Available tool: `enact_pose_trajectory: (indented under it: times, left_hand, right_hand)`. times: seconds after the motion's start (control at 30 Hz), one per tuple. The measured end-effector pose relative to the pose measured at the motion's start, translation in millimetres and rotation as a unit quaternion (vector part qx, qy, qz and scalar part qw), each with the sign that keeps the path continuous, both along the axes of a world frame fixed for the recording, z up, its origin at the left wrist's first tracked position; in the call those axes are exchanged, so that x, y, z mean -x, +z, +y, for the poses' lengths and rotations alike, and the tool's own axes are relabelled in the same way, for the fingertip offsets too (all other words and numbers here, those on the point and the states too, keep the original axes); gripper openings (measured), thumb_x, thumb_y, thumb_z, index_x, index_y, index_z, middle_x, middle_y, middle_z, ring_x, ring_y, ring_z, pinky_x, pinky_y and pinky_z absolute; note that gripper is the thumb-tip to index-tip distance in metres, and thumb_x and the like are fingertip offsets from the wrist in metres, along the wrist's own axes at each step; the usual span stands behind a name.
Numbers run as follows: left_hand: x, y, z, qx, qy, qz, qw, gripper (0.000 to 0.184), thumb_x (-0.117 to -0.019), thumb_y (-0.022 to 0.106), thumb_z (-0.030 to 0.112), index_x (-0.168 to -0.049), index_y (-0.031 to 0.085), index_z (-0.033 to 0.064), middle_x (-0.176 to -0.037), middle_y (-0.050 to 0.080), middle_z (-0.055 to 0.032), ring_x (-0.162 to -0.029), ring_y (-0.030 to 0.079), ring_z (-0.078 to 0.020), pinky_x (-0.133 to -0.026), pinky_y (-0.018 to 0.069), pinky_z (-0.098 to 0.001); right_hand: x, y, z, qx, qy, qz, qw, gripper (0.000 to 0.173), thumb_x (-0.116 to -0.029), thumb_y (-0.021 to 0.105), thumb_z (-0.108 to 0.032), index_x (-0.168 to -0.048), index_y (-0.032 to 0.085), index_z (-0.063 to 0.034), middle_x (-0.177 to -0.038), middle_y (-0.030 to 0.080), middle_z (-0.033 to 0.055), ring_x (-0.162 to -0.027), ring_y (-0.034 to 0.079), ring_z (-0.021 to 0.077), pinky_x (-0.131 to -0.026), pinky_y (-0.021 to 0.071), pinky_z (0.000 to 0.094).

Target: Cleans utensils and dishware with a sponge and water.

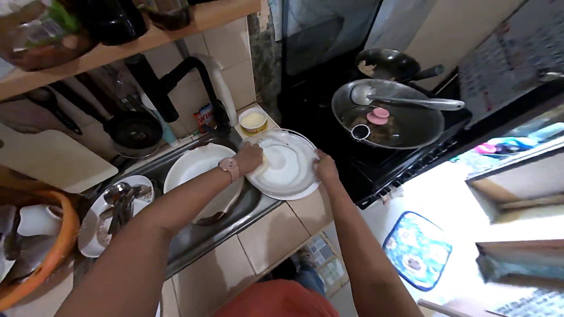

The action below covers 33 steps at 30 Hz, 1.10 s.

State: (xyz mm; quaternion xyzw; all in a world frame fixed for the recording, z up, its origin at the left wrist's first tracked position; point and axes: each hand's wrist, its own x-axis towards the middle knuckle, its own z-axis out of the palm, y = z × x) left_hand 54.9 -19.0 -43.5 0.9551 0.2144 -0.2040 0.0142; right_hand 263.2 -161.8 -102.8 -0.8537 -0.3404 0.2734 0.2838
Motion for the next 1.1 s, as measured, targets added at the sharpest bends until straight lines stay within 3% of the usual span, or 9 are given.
enact_pose_trajectory:
  times: [0.07, 0.23, 0.4, 0.53, 0.63, 0.8, 0.83, 0.93, 1.1]
  left_hand:
    - [-10, 4, 5, -0.038, 0.013, 0.020, 0.999, 0.026, -0.1010, 0.049, -0.005, -0.116, 0.069, -0.0087, -0.143, 0.055, -0.0245, -0.140, 0.045, -0.0418, -0.116, 0.0319, -0.0597]
    - [-48, -6, 17, -0.083, 0.059, 0.024, 0.994, 0.023, -0.0979, 0.051, -0.008, -0.112, 0.069, -0.0110, -0.141, 0.055, -0.0257, -0.134, 0.050, -0.0434, -0.109, 0.0397, -0.0599]
    - [-90, -31, 6, 0.010, 0.178, -0.113, 0.977, 0.031, -0.1065, 0.048, 0.008, -0.126, 0.061, -0.0121, -0.139, 0.056, -0.0294, -0.132, 0.052, -0.0464, -0.110, 0.0389, -0.0618]
    - [-107, -40, -19, 0.067, 0.189, -0.158, 0.967, 0.034, -0.1082, 0.046, 0.012, -0.131, 0.060, -0.0095, -0.137, 0.058, -0.0287, -0.131, 0.054, -0.0456, -0.110, 0.0382, -0.0627]
    - [-102, -39, -49, 0.086, 0.159, -0.185, 0.966, 0.027, -0.1048, 0.054, 0.009, -0.125, 0.066, -0.0053, -0.133, 0.061, -0.0256, -0.126, 0.056, -0.0448, -0.108, 0.0405, -0.0626]
    - [-90, -52, -45, 0.056, 0.058, -0.192, 0.978, 0.026, -0.0994, 0.058, -0.002, -0.120, 0.073, 0.0006, -0.135, 0.060, -0.0247, -0.128, 0.054, -0.0439, -0.105, 0.0410, -0.0622]
    - [-85, -52, -43, 0.033, 0.044, -0.198, 0.979, 0.027, -0.0997, 0.058, 0.000, -0.122, 0.072, 0.0029, -0.138, 0.059, -0.0236, -0.132, 0.052, -0.0431, -0.109, 0.0383, -0.0623]
    - [-84, -50, -28, 0.013, 0.010, -0.185, 0.983, 0.037, -0.1029, 0.051, -0.001, -0.137, 0.064, 0.0051, -0.157, 0.045, -0.0185, -0.152, 0.031, -0.0396, -0.124, 0.0155, -0.0629]
    - [-97, -54, 4, -0.015, -0.068, -0.137, 0.988, 0.044, -0.1009, 0.050, -0.006, -0.140, 0.061, 0.0096, -0.161, 0.043, -0.0118, -0.154, 0.027, -0.0381, -0.122, 0.0149, -0.0665]
  right_hand:
    - [-1, 2, -1, -0.001, 0.012, 0.005, 1.000, 0.048, -0.1075, 0.047, -0.012, -0.155, 0.044, -0.0090, -0.141, 0.058, 0.0279, -0.129, 0.057, 0.0470, -0.104, 0.0448, 0.0656]
    - [-7, 2, 0, -0.001, 0.031, 0.029, 0.999, 0.049, -0.1071, 0.049, -0.014, -0.156, 0.043, -0.0098, -0.135, 0.061, 0.0291, -0.122, 0.061, 0.0478, -0.100, 0.0471, 0.0658]
    - [-17, 12, 4, 0.027, 0.085, 0.018, 0.996, 0.049, -0.1081, 0.047, -0.014, -0.157, 0.041, -0.0093, -0.137, 0.060, 0.0279, -0.125, 0.060, 0.0458, -0.103, 0.0457, 0.0635]
    - [-22, 14, 8, 0.047, 0.110, -0.001, 0.993, 0.050, -0.1079, 0.046, -0.015, -0.158, 0.040, -0.0105, -0.137, 0.060, 0.0280, -0.126, 0.059, 0.0457, -0.104, 0.0451, 0.0634]
    - [-24, 14, 10, 0.050, 0.118, -0.009, 0.992, 0.050, -0.1076, 0.048, -0.014, -0.157, 0.041, -0.0104, -0.136, 0.060, 0.0291, -0.125, 0.059, 0.0469, -0.104, 0.0450, 0.0636]
    - [-29, 12, 13, 0.031, 0.130, -0.008, 0.991, 0.048, -0.1076, 0.049, -0.015, -0.155, 0.044, -0.0089, -0.133, 0.061, 0.0302, -0.122, 0.060, 0.0485, -0.101, 0.0454, 0.0658]
    - [-30, 12, 13, 0.031, 0.133, -0.009, 0.991, 0.048, -0.1076, 0.049, -0.016, -0.155, 0.044, -0.0090, -0.134, 0.061, 0.0300, -0.123, 0.060, 0.0484, -0.101, 0.0454, 0.0659]
    - [-31, 17, 14, 0.040, 0.141, -0.016, 0.989, 0.048, -0.1078, 0.048, -0.016, -0.155, 0.044, -0.0098, -0.134, 0.061, 0.0293, -0.124, 0.059, 0.0474, -0.102, 0.0450, 0.0648]
    - [-31, 16, 13, 0.042, 0.141, -0.010, 0.989, 0.048, -0.1066, 0.050, -0.015, -0.155, 0.045, -0.0121, -0.133, 0.062, 0.0277, -0.124, 0.060, 0.0456, -0.102, 0.0459, 0.0633]
